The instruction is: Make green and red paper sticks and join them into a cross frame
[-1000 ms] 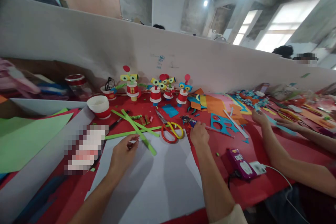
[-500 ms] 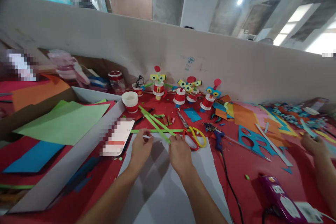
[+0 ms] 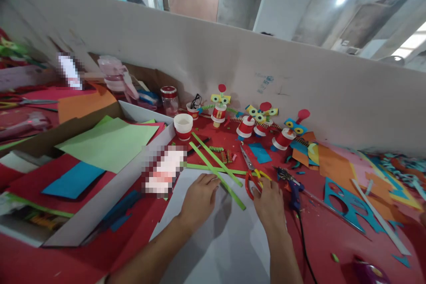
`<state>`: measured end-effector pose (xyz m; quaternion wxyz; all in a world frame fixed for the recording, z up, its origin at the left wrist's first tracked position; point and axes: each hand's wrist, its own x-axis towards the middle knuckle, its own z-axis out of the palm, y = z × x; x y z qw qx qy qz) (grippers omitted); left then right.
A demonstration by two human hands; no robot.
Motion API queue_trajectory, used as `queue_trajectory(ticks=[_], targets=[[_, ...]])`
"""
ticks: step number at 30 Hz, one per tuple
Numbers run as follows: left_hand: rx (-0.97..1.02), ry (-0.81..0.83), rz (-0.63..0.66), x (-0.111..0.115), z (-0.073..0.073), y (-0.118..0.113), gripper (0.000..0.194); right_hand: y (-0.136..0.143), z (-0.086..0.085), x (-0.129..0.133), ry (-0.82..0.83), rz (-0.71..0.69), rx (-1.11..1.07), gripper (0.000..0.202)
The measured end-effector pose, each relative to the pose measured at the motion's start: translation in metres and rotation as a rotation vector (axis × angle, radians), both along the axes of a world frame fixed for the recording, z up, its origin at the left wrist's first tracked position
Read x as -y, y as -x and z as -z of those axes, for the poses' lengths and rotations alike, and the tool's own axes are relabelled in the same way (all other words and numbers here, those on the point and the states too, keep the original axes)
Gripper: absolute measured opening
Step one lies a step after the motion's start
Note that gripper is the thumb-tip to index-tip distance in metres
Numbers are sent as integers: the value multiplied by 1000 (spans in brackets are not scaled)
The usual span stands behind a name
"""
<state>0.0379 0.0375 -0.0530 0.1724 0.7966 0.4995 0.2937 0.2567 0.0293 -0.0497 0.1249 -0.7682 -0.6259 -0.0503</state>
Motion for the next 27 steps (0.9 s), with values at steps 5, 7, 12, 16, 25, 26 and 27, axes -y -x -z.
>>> queue_trajectory(ticks=[5,7,12,16,25,26,27], targets=[[-76,-10,297,0,-1,-1,29,-14,9,2,-7,-57,-58,31],[-122,-38,333,0,2,-1,36,-16,8,2,7,-92,-59,32],[-214,-73,287,0,9,-4,43,-14,4,5,44,-48,34,35],[-254,-106,244,2,14,-8,45,-7,-4,9,62,55,128,40],[-217,-161,120,7,5,-8,42,50,5,0,-15,-393,-6,42],[-184,-182,99,8,2,-7,42,54,9,0,-13,-404,17,45],[-151,-205,80,8,0,-7,41,58,13,0,-21,-391,38,47]])
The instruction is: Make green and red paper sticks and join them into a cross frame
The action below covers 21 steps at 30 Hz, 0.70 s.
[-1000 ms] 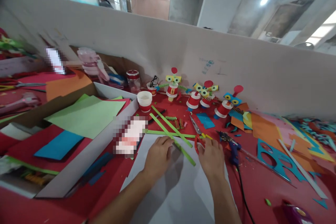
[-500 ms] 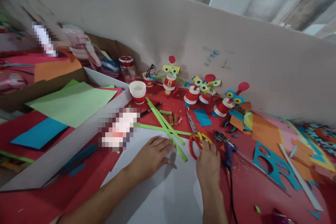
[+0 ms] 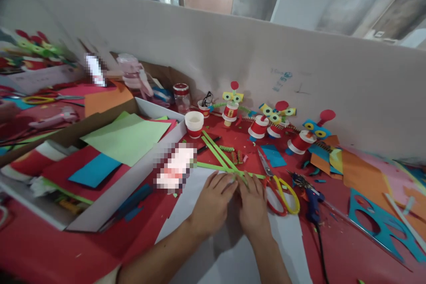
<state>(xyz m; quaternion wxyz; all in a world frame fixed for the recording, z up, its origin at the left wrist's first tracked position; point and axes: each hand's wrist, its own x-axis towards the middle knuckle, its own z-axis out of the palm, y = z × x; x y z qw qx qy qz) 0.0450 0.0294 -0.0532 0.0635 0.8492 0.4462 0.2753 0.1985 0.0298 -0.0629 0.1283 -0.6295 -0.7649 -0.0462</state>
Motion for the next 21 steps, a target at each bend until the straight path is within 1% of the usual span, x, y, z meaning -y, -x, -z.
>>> queue_trajectory(ticks=[4,6,8,10,11,12,13,14,15,16,18,19,20,21], targets=[[90,-70,9,3,-8,-3,34,6,9,2,-72,82,28,44],[115,-109,51,8,-16,-5,29,6,9,3,-101,64,36,40],[188,-159,63,19,-30,-1,27,5,9,5,-129,21,43,37],[304,-195,20,34,-49,15,29,5,8,5,-155,-3,58,34],[349,-212,-8,43,-59,29,31,5,8,4,-172,4,67,33],[356,-253,-8,52,-69,47,32,5,8,4,-188,19,78,32],[348,-301,-39,59,-78,69,32,6,8,3,-207,40,88,32],[286,-321,-85,64,-86,94,32,7,9,3,-223,62,96,31],[208,-292,-159,67,-94,121,31,8,9,2,-238,81,105,31],[123,-187,-250,66,-100,147,29,8,9,2,-251,93,114,30],[-107,84,-489,55,-110,193,30,8,11,2,-277,102,125,30],[-245,199,-613,45,-112,210,31,8,12,2,-290,107,123,29],[-379,302,-683,33,-113,222,32,8,13,2,-299,110,118,29],[-489,411,-698,19,-111,230,32,8,13,2,-306,112,113,29]])
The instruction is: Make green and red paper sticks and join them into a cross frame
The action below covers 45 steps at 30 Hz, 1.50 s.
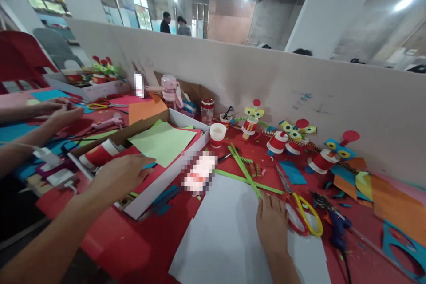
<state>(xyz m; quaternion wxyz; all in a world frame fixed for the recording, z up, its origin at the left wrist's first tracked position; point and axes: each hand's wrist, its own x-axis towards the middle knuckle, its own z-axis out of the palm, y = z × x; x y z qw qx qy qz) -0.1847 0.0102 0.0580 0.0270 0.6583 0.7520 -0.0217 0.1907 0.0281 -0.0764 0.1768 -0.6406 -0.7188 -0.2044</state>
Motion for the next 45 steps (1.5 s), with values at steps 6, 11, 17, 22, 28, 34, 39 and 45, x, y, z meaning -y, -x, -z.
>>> queue_trajectory(ticks=[6,11,17,22,28,34,39,45], targets=[[133,78,171,-84,34,-9,55,-1,5,-1,-20,-22,-29,29],[127,127,216,-108,51,-13,83,-5,9,-4,-26,-57,-54,29],[60,184,198,-98,55,-17,74,-9,15,-6,-42,-72,-33,27],[68,112,140,-96,54,-23,69,-7,15,-7,-43,-68,-18,29],[104,66,126,-99,50,-18,55,-7,13,-7,-13,-66,-16,29],[99,56,30,-98,33,-17,48,-5,11,-8,-14,-55,5,28],[84,81,-56,-99,16,-8,68,-3,10,-8,-10,-47,-15,29],[65,-11,-139,-97,5,6,58,-3,10,-8,-4,-51,-19,29]])
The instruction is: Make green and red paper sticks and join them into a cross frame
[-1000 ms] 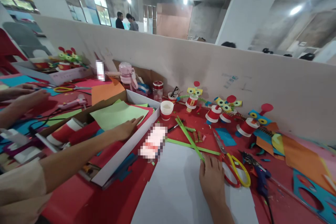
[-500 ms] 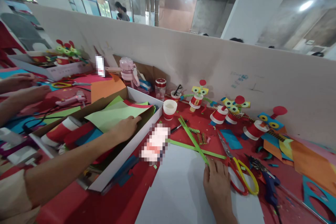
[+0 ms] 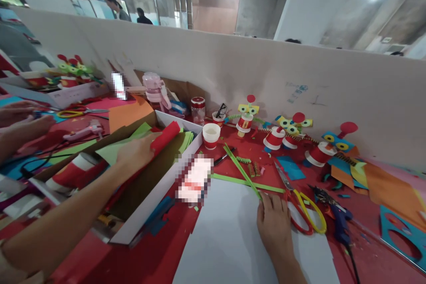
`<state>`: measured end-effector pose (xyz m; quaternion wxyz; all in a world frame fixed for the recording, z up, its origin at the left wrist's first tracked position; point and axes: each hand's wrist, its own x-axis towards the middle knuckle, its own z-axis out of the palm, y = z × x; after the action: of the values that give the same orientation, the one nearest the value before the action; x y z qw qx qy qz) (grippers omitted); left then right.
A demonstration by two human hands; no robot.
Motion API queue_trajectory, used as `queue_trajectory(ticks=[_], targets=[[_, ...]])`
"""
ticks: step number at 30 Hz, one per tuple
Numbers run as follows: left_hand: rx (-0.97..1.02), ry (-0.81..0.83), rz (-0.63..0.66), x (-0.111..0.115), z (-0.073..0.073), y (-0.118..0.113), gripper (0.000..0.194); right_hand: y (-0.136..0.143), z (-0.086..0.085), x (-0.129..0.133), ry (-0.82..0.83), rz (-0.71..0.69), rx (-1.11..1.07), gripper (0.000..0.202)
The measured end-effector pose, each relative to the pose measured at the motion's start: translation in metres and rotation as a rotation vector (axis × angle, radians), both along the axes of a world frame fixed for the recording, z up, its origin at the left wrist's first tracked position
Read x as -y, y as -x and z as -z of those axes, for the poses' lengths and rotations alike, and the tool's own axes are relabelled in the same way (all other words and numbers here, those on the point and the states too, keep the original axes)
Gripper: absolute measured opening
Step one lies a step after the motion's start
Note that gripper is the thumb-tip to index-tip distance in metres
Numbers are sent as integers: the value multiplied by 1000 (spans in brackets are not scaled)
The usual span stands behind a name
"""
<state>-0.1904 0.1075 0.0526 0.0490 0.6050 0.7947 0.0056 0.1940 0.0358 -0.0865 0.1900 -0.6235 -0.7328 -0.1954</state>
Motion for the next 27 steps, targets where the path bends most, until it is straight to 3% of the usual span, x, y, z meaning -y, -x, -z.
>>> queue_trajectory(ticks=[5,9,12,15,19,27], targets=[[-25,-50,37,2,3,0,56,0,0,0,7,4,8,29],[-26,61,337,0,17,-13,69,2,-2,1,2,16,25,29],[-69,126,471,-1,25,-24,54,3,-1,1,-6,19,33,29],[-88,115,468,0,29,-31,42,2,0,1,-10,21,32,28],[-72,73,426,-1,31,-34,39,1,1,-1,-26,12,36,28],[-25,-36,177,-6,17,-14,36,-1,1,-2,-19,0,42,28]])
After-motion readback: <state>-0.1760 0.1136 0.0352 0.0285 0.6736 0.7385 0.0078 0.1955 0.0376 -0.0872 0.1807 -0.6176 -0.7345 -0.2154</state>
